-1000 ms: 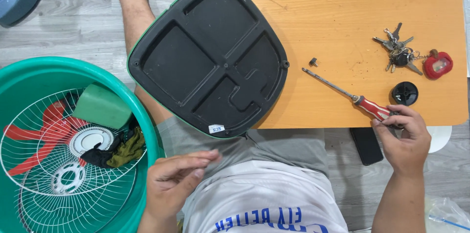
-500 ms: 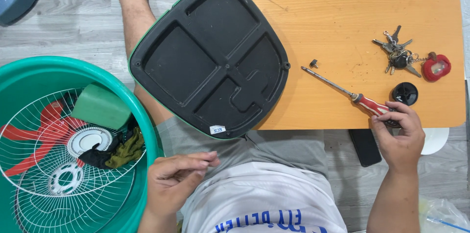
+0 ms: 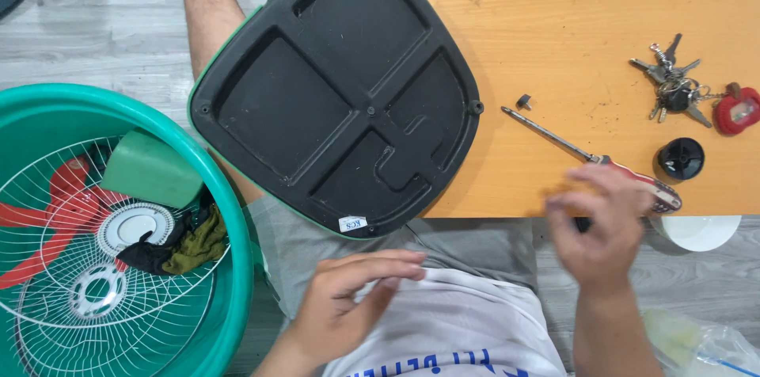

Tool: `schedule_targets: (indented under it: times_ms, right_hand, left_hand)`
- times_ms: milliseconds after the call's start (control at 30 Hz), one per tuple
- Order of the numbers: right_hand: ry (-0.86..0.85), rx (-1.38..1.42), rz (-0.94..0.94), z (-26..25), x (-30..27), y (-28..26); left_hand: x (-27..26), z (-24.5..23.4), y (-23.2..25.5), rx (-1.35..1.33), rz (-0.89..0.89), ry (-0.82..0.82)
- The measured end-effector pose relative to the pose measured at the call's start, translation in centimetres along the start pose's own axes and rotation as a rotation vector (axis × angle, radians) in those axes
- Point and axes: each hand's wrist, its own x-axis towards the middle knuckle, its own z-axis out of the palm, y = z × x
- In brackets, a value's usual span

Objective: Using a screwdriver to remove screws from the base of an electric fan for disassembly

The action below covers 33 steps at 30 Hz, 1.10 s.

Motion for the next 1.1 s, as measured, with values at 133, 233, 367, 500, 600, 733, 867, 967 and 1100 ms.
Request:
schedule_targets:
  times_ms: [133,233,367,500,600,733,867,967,1100]
  right_hand:
    - [-0.085,0.31,-0.109,1.6,-0.6,-3.9]
    - [-0.217,0.444,-0.045,2.1,-1.3,-6.2]
    - [-0.362,0.845,0.082,2.6,-1.4,-8.1]
    - [-0.42,1.01,0.088,2.8,-1.6,-8.8]
    - [-0.452,1.068,0.171,3.0,-2.0,-8.9]
    - [-0.442,1.225,0.265,3.5,-2.9,-8.4]
    - [-0.442,1.317,0.408,3.8,-3.7,-7.9]
    - [-0.38,1.218,0.324,3.7,-3.2,-7.1]
    - [-0.177,0.769,0.112,2.3,-1.2,-3.6]
  left_hand:
    - [1.5,1.7,0.1,0.034,0.077,-0.042]
    - [1.8,2.3,0.1,0.008,0.109,-0.043]
    - [1.4,2.6,-0.5,-0.017,0.211,-0.135]
    - [1.2,2.8,-0.9,0.03,0.326,-0.154]
    - [0.4,2.8,-1.8,0.11,0.339,-0.102]
    - [-0.1,2.6,-2.5,0.148,0.343,-0.038]
    - [0.0,2.4,-2.4,0.176,0.279,0.0]
    - [-0.1,2.3,-2.5,0.15,0.259,0.005]
    - [-0.3,1.7,-1.9,0.197,0.255,0.04]
